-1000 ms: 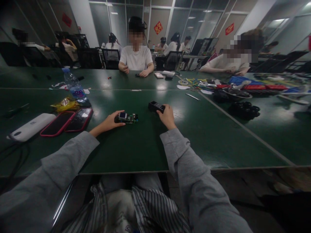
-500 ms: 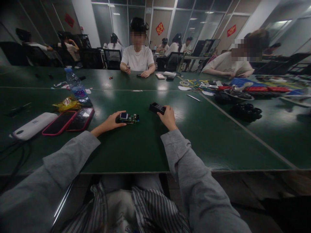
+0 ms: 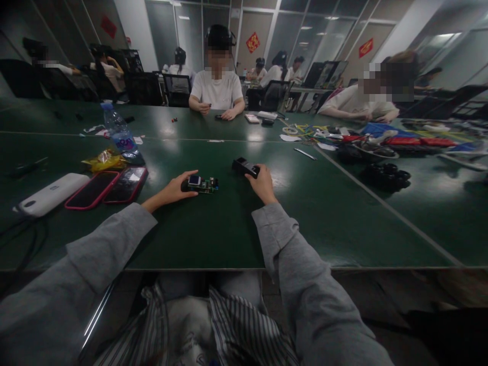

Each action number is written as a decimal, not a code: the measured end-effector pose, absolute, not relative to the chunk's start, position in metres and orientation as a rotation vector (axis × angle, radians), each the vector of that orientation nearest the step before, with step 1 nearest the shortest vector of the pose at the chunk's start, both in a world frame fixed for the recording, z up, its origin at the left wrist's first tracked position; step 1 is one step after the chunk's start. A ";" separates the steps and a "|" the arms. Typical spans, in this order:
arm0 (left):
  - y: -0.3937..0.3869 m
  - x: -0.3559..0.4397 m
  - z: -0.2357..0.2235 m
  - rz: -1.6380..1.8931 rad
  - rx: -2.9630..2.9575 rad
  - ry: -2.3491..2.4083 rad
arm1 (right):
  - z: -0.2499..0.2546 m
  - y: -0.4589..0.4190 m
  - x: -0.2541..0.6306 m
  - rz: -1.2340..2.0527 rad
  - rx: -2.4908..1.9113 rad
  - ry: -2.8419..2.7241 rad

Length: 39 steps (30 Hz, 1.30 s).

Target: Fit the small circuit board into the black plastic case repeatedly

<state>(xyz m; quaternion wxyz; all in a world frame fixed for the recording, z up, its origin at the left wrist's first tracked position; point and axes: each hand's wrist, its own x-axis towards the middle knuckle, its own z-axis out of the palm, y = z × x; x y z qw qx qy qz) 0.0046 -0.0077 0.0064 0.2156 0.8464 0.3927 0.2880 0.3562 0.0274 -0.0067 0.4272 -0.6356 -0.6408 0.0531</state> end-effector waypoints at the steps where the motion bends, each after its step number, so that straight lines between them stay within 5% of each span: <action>1: -0.007 0.004 0.006 0.802 2.346 1.085 | -0.004 0.026 0.351 0.192 -1.524 -1.600; 9: -0.005 0.007 0.003 0.826 2.325 1.141 | 0.019 -0.009 0.285 0.573 -1.019 -1.843; 39: -0.005 0.010 0.003 0.843 2.291 1.208 | 0.021 -0.025 0.270 0.366 -0.977 -2.135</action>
